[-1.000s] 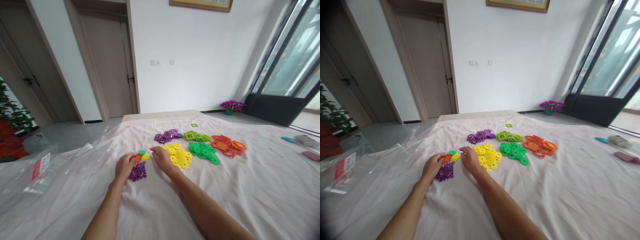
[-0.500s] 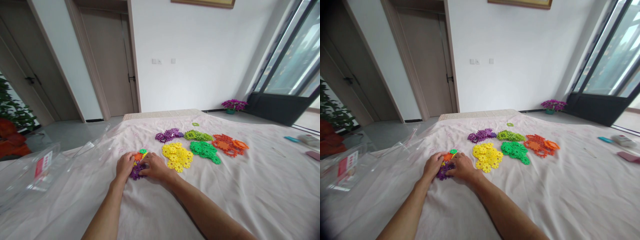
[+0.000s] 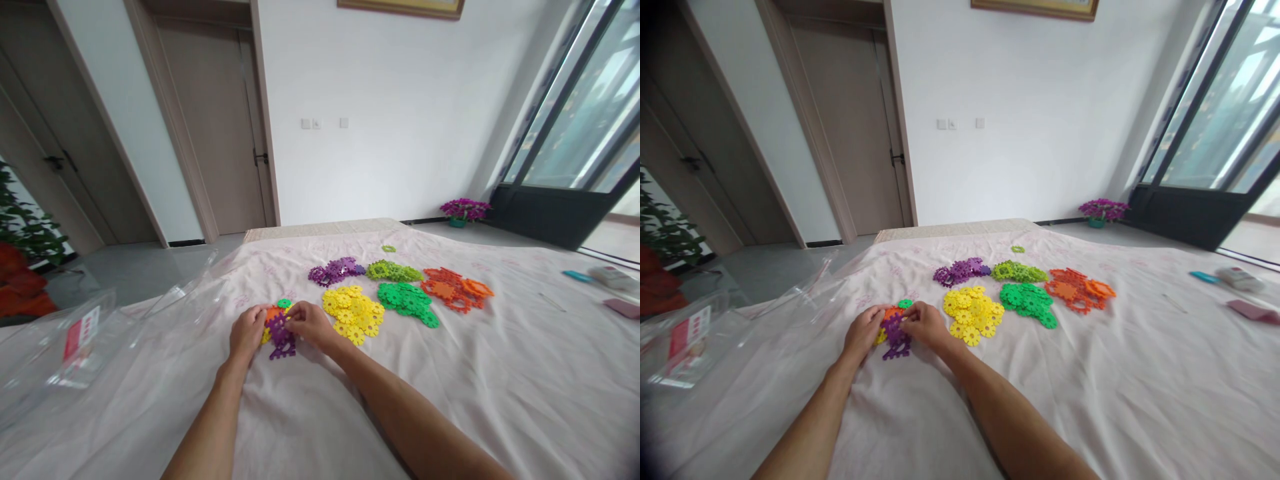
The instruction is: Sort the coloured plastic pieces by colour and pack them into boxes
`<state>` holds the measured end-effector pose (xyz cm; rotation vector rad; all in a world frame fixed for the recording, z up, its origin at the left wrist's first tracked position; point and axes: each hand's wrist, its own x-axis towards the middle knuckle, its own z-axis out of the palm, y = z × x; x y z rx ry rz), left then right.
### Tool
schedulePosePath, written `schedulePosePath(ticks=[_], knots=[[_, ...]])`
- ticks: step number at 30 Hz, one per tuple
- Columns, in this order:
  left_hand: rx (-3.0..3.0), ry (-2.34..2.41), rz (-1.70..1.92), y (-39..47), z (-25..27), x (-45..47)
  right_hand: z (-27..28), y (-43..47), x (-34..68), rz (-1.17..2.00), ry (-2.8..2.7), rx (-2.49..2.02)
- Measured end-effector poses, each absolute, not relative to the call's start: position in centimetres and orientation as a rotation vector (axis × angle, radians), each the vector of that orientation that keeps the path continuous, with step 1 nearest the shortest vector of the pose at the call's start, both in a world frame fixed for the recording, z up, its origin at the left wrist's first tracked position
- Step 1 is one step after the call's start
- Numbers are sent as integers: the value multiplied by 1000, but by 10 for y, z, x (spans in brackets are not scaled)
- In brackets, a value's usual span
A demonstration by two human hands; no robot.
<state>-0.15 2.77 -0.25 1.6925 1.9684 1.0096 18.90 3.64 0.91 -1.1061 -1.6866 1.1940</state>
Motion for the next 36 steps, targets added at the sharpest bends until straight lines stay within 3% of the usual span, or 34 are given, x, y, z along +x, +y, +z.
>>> schedulePosePath(ticks=[5,10,29,36], knots=[[1751,2006,968,28,-4,-1,11,59,207,1147,-1335,-1170],[1779,2012,956,28,-5,-1,10,74,227,887,-1204,-1238],[1787,2021,976,26,-4,0,29,28,206,367,-2429,-1180],[1811,2008,988,26,-4,-1,28,31,204,618,-2430,-1247]])
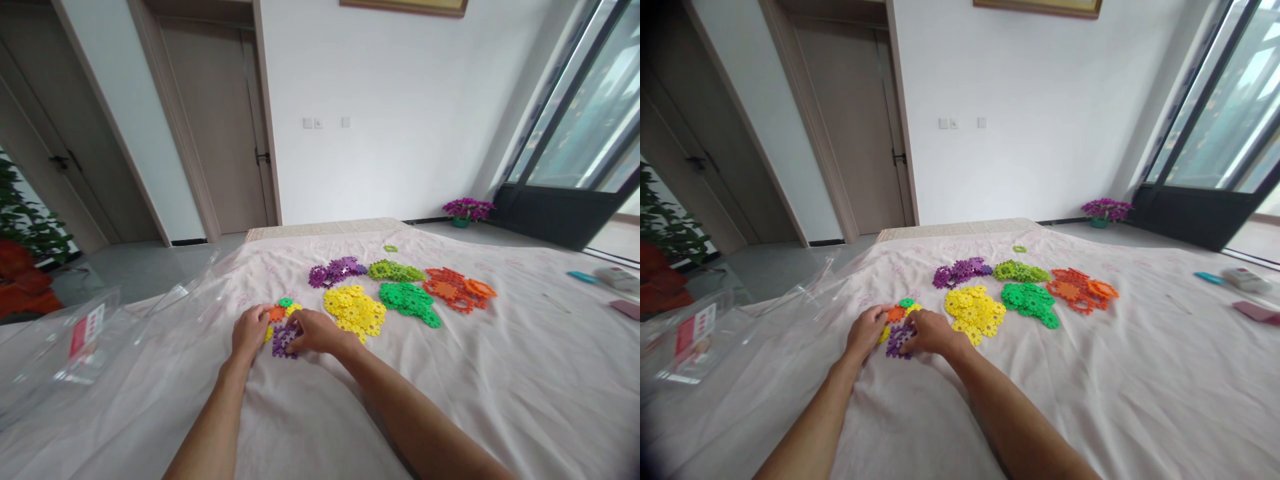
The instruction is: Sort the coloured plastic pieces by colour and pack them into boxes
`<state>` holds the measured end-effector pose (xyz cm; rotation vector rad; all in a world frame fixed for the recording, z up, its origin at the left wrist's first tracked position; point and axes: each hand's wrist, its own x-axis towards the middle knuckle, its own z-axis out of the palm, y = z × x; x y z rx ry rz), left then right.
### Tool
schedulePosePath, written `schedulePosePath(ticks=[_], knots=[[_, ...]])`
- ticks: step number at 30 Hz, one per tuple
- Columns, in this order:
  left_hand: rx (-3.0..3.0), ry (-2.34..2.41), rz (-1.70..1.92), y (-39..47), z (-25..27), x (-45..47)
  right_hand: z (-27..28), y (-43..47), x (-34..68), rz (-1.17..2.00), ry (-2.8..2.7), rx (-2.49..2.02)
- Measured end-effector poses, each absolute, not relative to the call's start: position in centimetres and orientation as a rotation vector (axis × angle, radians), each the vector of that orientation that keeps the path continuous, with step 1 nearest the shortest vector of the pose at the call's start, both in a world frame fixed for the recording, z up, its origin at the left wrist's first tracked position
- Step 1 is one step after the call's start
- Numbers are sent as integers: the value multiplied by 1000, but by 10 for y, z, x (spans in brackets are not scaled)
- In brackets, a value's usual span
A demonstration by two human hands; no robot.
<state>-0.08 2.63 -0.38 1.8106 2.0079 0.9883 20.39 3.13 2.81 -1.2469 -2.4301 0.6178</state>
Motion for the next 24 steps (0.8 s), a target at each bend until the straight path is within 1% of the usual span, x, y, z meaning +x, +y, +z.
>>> schedulePosePath(ticks=[4,9,12,14,17,19,21,24], knots=[[1807,2012,976,27,-4,-1,33,33,209,783,-2396,-1246],[1796,2020,962,28,-3,0,37,40,223,1247,-2355,-1046],[1786,2027,956,28,-4,0,34,48,227,1417,-2120,-1031],[1781,2023,961,28,-4,1,31,55,228,1363,-1893,-1094],[1773,2014,975,28,-5,0,26,65,229,1120,-1582,-1159],[1773,2008,981,28,-6,0,25,69,231,955,-1472,-1191],[1775,2008,986,29,-7,-1,25,71,232,831,-1480,-1249],[1776,2011,986,29,-7,0,25,66,228,706,-1669,-1335]])
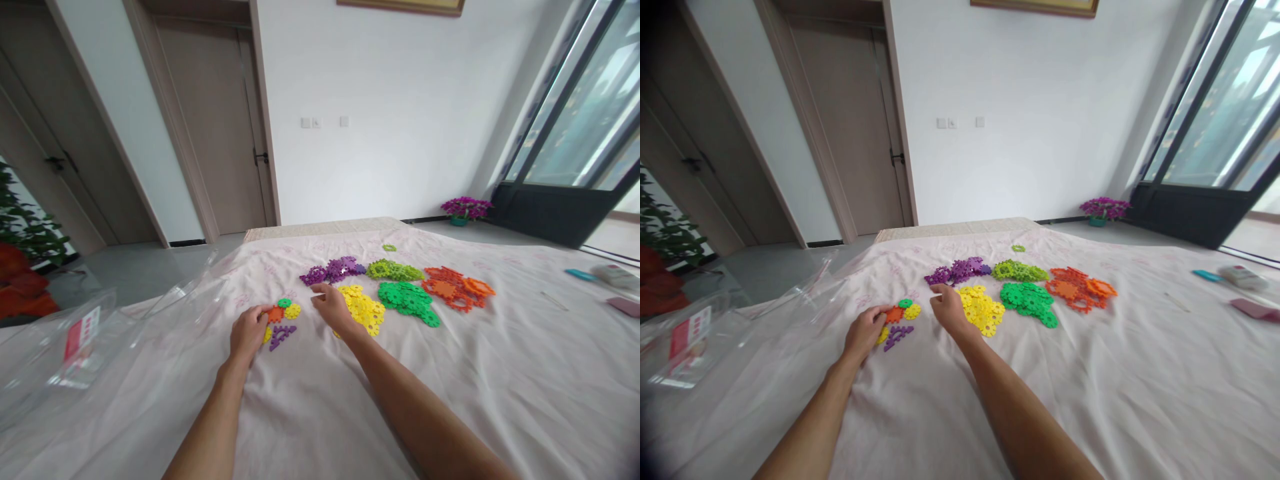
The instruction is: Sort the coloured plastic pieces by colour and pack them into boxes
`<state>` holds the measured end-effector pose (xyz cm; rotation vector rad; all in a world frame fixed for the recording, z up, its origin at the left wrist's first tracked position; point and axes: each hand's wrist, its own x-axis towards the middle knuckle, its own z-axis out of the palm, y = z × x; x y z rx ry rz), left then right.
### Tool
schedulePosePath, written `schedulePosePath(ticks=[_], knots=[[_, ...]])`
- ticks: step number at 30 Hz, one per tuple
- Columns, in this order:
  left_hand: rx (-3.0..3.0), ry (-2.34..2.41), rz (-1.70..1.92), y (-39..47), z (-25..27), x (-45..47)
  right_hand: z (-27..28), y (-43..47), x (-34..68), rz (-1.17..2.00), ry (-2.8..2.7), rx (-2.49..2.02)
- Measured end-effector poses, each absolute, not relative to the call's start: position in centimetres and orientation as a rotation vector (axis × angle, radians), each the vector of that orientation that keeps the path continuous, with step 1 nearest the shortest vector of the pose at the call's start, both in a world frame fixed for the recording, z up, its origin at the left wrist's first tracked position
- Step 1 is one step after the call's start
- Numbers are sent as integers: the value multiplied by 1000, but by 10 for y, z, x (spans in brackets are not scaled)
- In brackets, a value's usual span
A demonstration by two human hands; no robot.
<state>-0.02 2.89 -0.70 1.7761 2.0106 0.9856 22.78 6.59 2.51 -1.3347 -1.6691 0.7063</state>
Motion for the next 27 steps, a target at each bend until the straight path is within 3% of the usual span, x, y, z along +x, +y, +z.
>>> schedulePosePath(ticks=[12,24,27], knots=[[1780,1986,1007,29,-6,-2,23,21,194,294,-2429,-1262],[1413,2165,1361,26,-7,-8,15,50,209,1029,-1925,-1323],[1389,2182,1366,27,-8,-9,12,64,216,1012,-1541,-1308]])
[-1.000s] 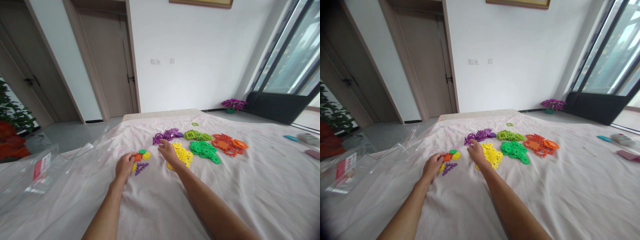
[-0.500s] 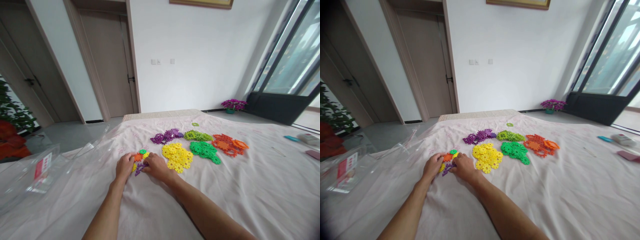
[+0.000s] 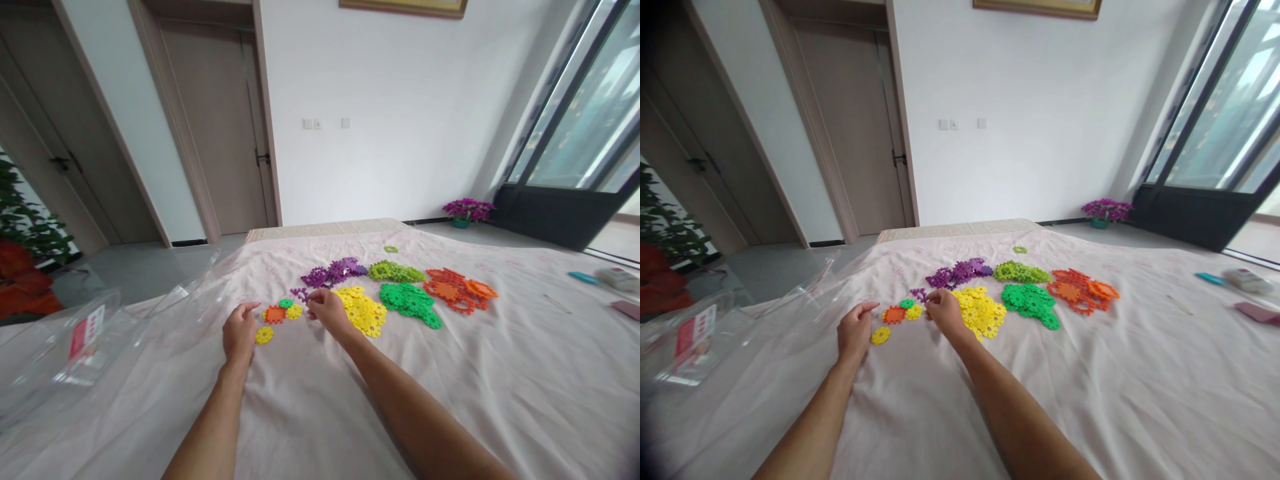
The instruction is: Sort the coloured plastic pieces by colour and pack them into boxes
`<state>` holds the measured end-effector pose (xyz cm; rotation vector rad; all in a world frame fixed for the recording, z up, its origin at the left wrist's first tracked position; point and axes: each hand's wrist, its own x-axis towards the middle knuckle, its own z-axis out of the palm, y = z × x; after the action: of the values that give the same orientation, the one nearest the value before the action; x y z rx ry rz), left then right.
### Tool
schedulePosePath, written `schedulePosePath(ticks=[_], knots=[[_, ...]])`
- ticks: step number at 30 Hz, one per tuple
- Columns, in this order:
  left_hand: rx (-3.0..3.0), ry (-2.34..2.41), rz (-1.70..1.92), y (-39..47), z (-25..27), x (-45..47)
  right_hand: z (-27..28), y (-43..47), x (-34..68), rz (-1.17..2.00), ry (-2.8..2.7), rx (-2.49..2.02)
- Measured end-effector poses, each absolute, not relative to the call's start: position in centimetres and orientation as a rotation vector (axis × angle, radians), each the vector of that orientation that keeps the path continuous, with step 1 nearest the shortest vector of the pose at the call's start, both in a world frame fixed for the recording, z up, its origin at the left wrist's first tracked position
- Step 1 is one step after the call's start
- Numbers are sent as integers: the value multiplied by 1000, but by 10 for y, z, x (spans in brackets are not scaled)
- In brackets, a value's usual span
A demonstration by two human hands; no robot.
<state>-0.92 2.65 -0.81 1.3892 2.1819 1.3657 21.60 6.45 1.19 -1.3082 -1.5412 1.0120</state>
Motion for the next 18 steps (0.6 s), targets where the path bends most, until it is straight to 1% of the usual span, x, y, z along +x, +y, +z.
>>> schedulePosePath(ticks=[2,4,7,12,15,18], knots=[[1388,2187,1339,27,-8,-9,8,73,221,878,-1395,-1320],[1391,2194,1311,28,-8,-9,5,76,225,742,-1420,-1377],[1401,2204,1272,27,-7,-8,4,68,222,608,-1677,-1422],[1418,2215,1178,26,-6,-8,13,38,203,341,-2201,-1281],[1452,2186,1176,25,-6,-9,21,27,195,193,-2388,-1229],[1455,2190,1175,25,-7,-10,25,26,191,142,-2485,-1277]])
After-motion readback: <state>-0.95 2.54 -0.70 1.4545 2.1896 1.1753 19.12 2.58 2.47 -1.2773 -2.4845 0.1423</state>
